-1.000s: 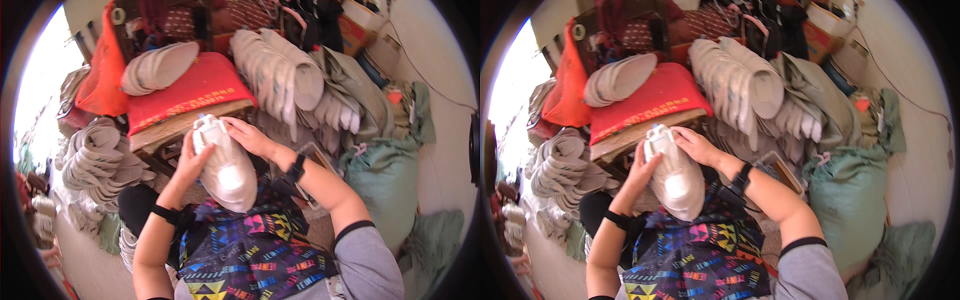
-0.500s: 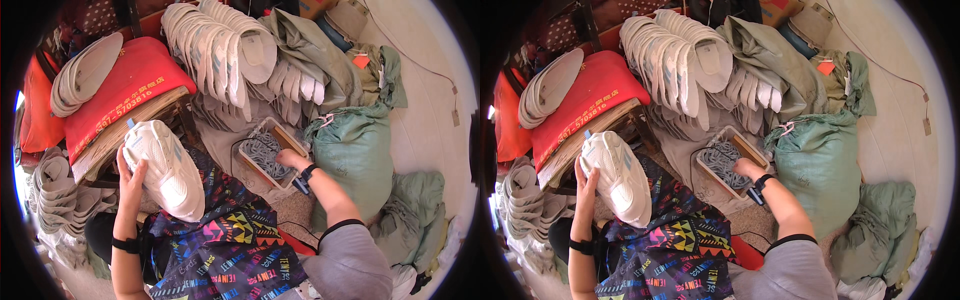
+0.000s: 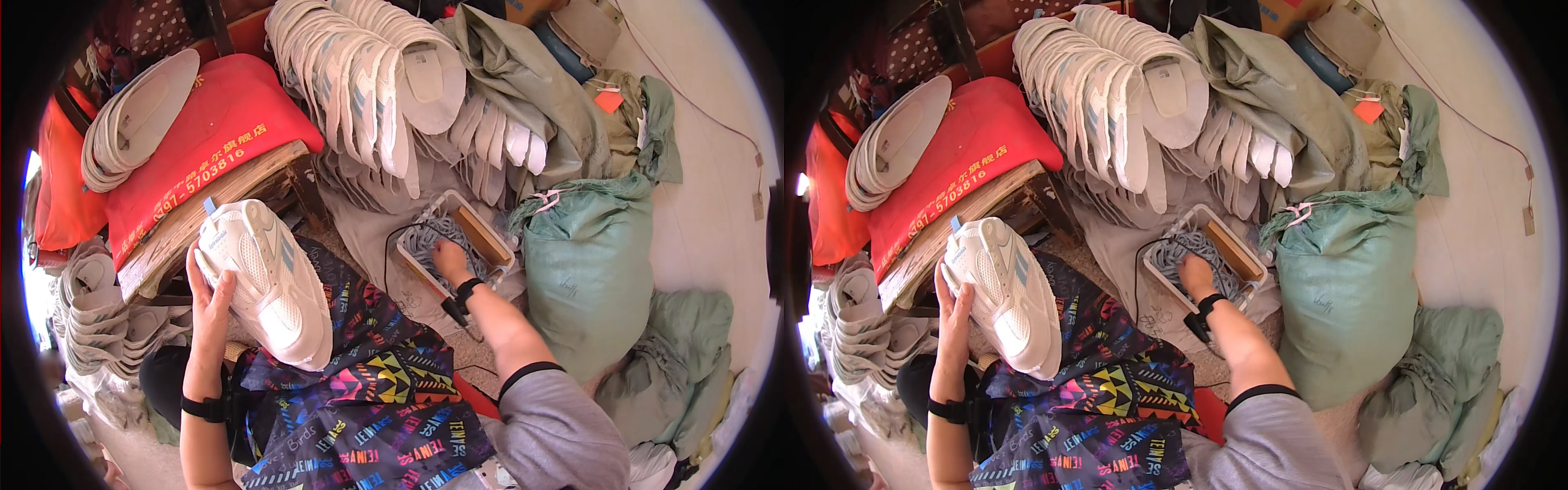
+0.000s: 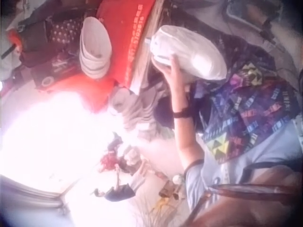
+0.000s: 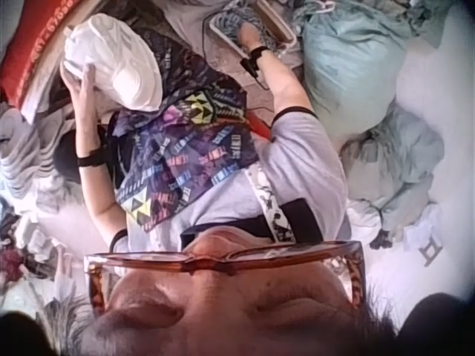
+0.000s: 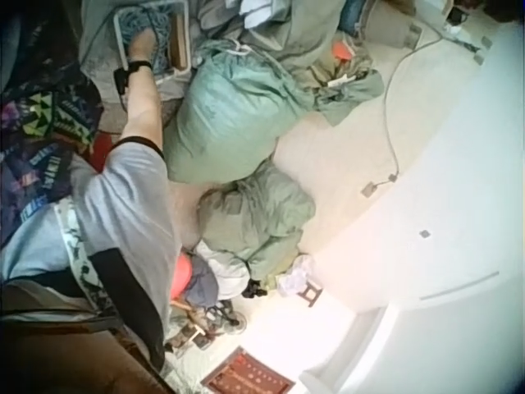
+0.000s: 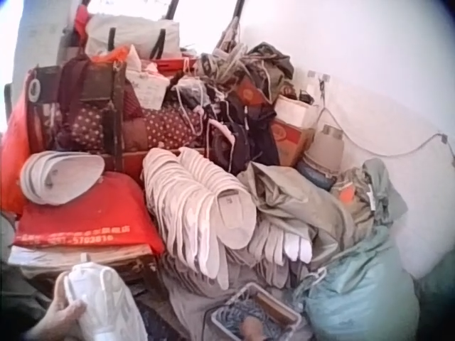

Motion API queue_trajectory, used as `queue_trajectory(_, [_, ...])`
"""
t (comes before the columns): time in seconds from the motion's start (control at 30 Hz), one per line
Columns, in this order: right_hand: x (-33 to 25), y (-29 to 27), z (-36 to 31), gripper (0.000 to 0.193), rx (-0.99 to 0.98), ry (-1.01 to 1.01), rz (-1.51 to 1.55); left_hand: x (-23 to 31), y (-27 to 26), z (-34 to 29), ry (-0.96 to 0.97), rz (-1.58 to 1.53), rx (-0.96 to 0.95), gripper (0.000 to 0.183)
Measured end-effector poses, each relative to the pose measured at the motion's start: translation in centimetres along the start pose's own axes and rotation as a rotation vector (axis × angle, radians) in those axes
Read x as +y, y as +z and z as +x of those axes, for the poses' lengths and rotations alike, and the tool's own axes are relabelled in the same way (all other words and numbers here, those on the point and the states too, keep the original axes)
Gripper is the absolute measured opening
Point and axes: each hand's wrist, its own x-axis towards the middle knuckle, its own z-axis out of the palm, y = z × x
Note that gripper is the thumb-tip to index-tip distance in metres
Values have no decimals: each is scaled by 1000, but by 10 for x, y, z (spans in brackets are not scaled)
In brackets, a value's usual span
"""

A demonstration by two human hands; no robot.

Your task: The recorder is threading laces into a white sneaker while seated in a crowded storage or workshop area.

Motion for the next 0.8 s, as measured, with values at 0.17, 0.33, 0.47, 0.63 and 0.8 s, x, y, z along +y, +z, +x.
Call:
queue_trajectory(0.17, [-71, -92, 0, 23, -529, -14, 448, 18, -16, -4, -52, 261, -25, 70])
queue_trajectory(0.33, [-192, -207, -49, 26, -551, -411, 511, 70, 17, -17, 715, 1062, 163, 69])
queue_trajectory(0.47, [-278, -258, -108, 22, -677, -835, 554, 99, 64, -37, 147, -291, -514, 73])
queue_trajectory(0.63, [-308, -285, -121, 19, -611, -906, 603, 101, 45, -59, -152, -261, -644, 37])
queue_trajectory(0.8, [-297, -296, -118, 14, -717, -676, 655, 94, 11, -65, 64, -35, -487, 28])
